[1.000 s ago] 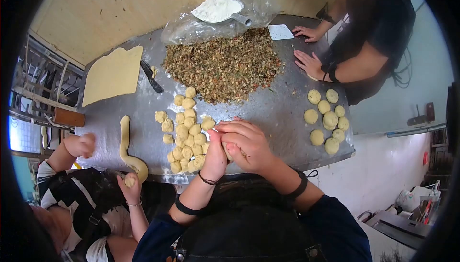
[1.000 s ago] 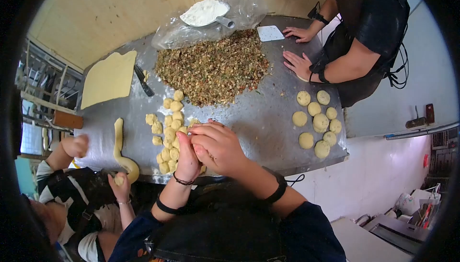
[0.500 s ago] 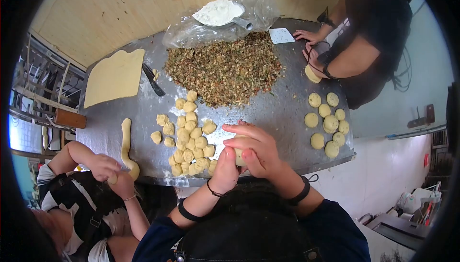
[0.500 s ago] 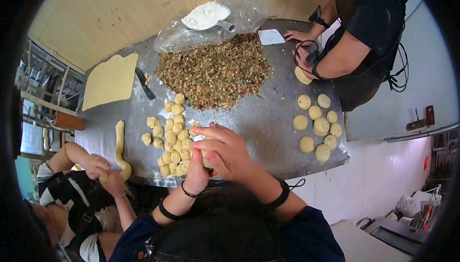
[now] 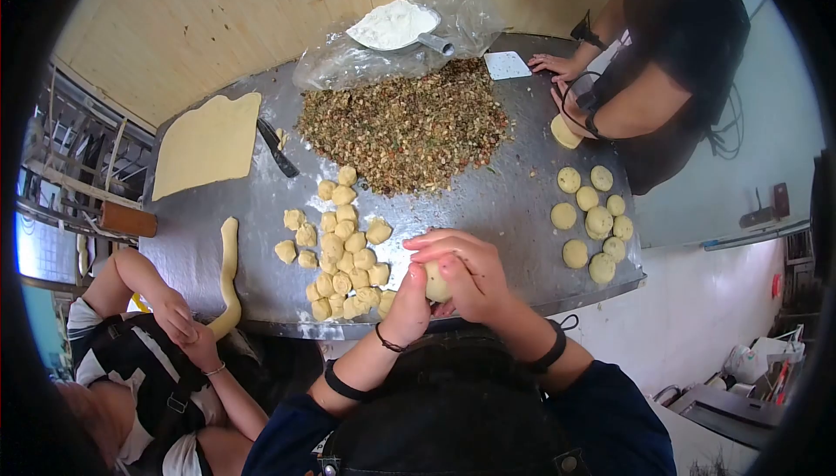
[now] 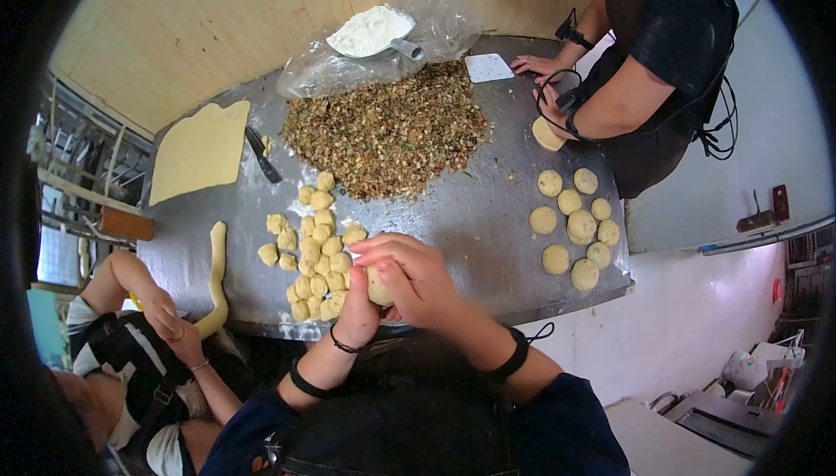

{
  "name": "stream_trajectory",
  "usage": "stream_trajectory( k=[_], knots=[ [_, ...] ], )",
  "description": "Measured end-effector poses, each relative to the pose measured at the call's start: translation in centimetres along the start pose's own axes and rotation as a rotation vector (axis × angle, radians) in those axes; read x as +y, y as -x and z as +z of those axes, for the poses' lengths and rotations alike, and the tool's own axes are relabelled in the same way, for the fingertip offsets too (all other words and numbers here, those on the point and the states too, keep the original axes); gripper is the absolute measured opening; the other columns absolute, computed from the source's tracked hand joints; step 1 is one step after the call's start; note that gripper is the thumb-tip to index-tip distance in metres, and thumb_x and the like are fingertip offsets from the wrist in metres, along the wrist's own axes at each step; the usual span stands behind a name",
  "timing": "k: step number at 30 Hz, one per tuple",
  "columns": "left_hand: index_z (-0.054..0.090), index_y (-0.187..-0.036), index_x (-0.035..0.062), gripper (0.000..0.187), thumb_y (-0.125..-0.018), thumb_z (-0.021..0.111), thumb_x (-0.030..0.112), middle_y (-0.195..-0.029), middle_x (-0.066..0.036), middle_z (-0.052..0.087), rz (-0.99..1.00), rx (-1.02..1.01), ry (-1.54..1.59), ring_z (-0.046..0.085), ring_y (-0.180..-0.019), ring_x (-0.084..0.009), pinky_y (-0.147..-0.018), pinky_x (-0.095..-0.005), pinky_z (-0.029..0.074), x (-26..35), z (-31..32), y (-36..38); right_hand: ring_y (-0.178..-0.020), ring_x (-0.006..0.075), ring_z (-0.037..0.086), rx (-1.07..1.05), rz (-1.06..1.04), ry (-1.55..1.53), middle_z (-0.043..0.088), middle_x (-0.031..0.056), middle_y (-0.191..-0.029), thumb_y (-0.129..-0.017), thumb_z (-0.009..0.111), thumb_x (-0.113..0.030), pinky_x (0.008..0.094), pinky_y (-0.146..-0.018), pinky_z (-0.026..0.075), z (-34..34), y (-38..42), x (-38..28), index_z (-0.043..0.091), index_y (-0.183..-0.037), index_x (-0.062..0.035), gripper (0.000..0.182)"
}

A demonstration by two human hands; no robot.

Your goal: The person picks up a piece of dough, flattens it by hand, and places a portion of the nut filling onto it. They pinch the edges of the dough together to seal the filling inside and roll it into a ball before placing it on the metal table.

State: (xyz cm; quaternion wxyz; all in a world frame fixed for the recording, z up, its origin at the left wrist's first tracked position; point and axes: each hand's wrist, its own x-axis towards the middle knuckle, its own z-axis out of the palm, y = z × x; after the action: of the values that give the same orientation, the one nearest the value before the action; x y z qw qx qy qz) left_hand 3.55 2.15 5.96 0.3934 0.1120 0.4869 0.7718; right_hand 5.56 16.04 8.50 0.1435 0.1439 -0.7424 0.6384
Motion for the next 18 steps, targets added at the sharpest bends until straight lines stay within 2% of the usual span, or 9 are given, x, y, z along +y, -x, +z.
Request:
stream_trajectory(
  k=[2, 3, 5, 6, 8, 10, 11, 13, 18],
  knots=[
    [0.049, -0.112, 0.0041, 0.071, -0.089, 0.020, 0.065, -0.087, -0.006, 0.057, 0.151, 0.057, -0.305, 0.057, -0.072, -0.0116, -0.060, -0.0220, 0.043, 0.9, 1.0, -0.4, -0.104, 0.0301, 0.057, 0.070, -0.026, -0.036, 0.056, 0.0189, -0.118, -0.092, 0.041, -0.023, 0.0406, -0.094, 0.041, 0.4, 1.0, 0.8, 0.060, -0.105, 0.0002, 0.033],
    [0.049, -0.112, 0.0041, 0.071, -0.089, 0.020, 0.065, -0.087, -0.006, 0.057, 0.153, 0.055, -0.303, 0.057, -0.072, -0.0116, -0.060, -0.0220, 0.043, 0.9, 1.1, -1.0, -0.106, 0.0313, 0.056, 0.157, -0.027, -0.095, 0.055, 0.0199, -0.118, -0.092, 0.041, -0.027, 0.0413, -0.096, 0.038, 0.8, 1.2, 1.0, 0.060, -0.106, 0.0004, 0.036],
    [0.048, -0.113, 0.0024, 0.071, -0.090, 0.023, 0.065, -0.092, -0.008, 0.058, 0.512, 0.217, -0.623, 0.058, -0.082, -0.0143, -0.073, -0.0252, 0.046, 0.8, 1.2, -2.0, -0.107, 0.0325, 0.055, 0.239, -0.030, -0.156, 0.055, 0.0208, -0.118, -0.093, 0.042, -0.032, 0.0420, -0.099, 0.035, 1.8, 1.2, 0.9, 0.059, -0.107, 0.0007, 0.040],
    [0.048, -0.113, 0.0024, 0.071, -0.090, 0.023, 0.065, -0.092, -0.008, 0.058, 0.518, 0.219, -0.627, 0.058, -0.082, -0.0143, -0.073, -0.0252, 0.046, 1.0, 1.0, -1.8, -0.110, 0.0335, 0.053, 0.343, -0.005, -0.181, 0.054, 0.0216, -0.119, -0.092, 0.042, -0.036, 0.0421, -0.100, 0.033, 2.5, 0.6, 0.1, 0.058, -0.109, 0.0009, 0.044],
    [0.044, -0.119, 0.0000, 0.070, -0.092, 0.023, 0.061, -0.104, -0.010, 0.057, 0.189, 0.127, -0.199, 0.057, -0.095, -0.0168, -0.083, -0.0289, 0.045, 1.3, 0.4, -1.3, -0.112, 0.0345, 0.051, 0.447, 0.015, -0.210, 0.054, 0.0223, -0.119, -0.092, 0.042, -0.041, 0.0423, -0.101, 0.031, 2.1, 0.0, -1.4, 0.057, -0.111, 0.0010, 0.048],
    [0.042, -0.121, -0.0005, 0.069, -0.093, 0.022, 0.058, -0.110, -0.011, 0.055, 0.140, 0.121, -0.061, 0.055, -0.101, -0.0182, -0.087, -0.0303, 0.043, 1.2, 0.5, -1.0, -0.116, 0.0341, 0.047, 0.171, -0.124, 0.560, 0.052, 0.0173, -0.123, -0.089, 0.045, -0.044, 0.0444, -0.100, 0.033, -0.4, -0.2, -2.5, 0.052, -0.118, -0.0028, 0.051],
    [0.040, -0.124, -0.0009, 0.067, -0.094, 0.020, 0.056, -0.115, -0.012, 0.053, 0.086, 0.117, 0.082, 0.053, -0.107, -0.0196, -0.091, -0.0317, 0.042, 1.0, 0.7, -0.8, -0.116, 0.0341, 0.047, 0.170, -0.118, 0.555, 0.052, 0.0173, -0.123, -0.089, 0.045, -0.044, 0.0444, -0.100, 0.033, -0.7, -0.2, -2.3, 0.052, -0.118, -0.0028, 0.051],
    [0.040, -0.125, -0.0008, 0.066, -0.095, 0.019, 0.054, -0.119, -0.012, 0.051, 0.112, 0.179, 0.138, 0.051, -0.110, -0.0199, -0.093, -0.0325, 0.041, 0.5, 1.2, -0.8, -0.116, 0.0321, 0.048, -0.101, -0.166, 0.578, 0.054, 0.0165, -0.121, -0.090, 0.045, -0.039, 0.0436, -0.099, 0.033, -0.9, 0.0, -1.5, 0.054, -0.116, -0.0028, 0.046],
    [0.041, -0.125, 0.0020, 0.068, -0.094, 0.016, 0.056, -0.123, -0.012, 0.050, 0.181, 0.291, 0.193, 0.048, -0.116, -0.0222, -0.099, -0.0353, 0.038, -0.7, 1.7, -1.4, -0.116, 0.0290, 0.049, -0.004, -0.195, 0.339, 0.056, 0.0165, -0.118, -0.091, 0.043, -0.036, 0.0430, -0.098, 0.034, 0.2, 1.0, 1.4, 0.056, -0.111, -0.0013, 0.042]
  ],
)
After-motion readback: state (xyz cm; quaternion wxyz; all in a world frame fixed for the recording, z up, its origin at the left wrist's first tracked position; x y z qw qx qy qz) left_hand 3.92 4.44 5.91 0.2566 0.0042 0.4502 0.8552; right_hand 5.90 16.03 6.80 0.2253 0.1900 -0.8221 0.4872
